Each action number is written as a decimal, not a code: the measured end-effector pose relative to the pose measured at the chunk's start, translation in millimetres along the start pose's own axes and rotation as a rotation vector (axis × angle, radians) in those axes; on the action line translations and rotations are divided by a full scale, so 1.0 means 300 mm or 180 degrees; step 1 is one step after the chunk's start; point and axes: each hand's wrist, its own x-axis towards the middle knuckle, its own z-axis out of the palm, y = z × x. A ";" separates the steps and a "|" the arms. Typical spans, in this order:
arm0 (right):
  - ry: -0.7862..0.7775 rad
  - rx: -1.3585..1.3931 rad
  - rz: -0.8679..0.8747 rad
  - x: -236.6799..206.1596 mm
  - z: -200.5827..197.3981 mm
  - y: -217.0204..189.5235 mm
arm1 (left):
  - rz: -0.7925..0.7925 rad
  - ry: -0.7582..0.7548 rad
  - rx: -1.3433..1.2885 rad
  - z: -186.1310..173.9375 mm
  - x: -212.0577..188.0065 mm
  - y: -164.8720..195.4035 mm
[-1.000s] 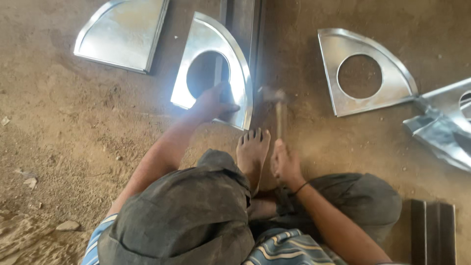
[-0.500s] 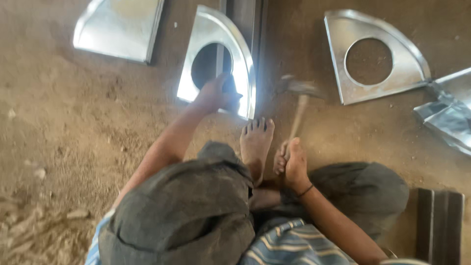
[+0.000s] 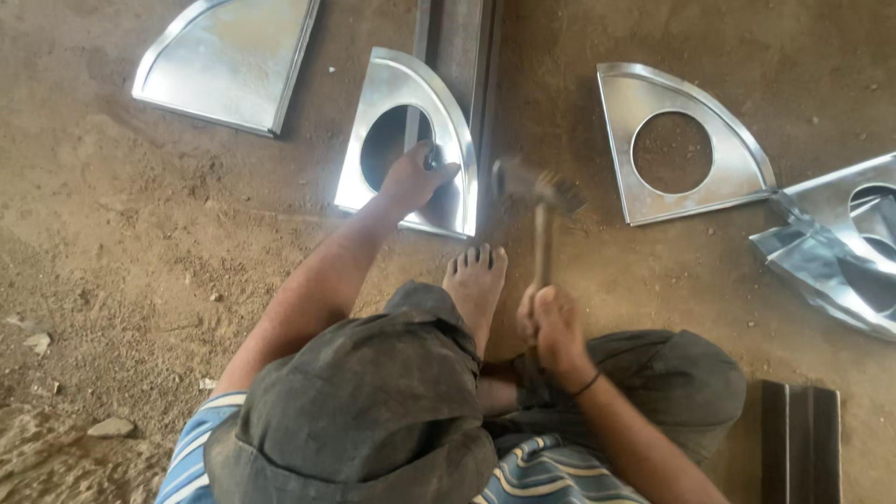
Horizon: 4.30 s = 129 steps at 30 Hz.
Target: The person sits on the ground and hammers the folded edges of triangular sheet-metal panels with a cutout hole against a steel angle bar, bending and flattening the edges. They reposition each panel, work along its edge, and set finished panels aside with other completed pieces.
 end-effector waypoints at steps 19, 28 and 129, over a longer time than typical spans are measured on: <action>-0.0149 0.1306 -0.0131 -0.007 -0.171 0.053 | 0.0208 -0.0052 0.0002 0.064 -0.159 -0.019; 0.0793 0.0559 0.1265 0.060 0.002 0.154 | 0.0012 0.0218 -0.0055 0.058 -0.126 -0.036; 0.0544 0.0118 0.0794 0.066 0.027 0.121 | -0.0195 -0.0054 0.0445 0.018 -0.330 0.071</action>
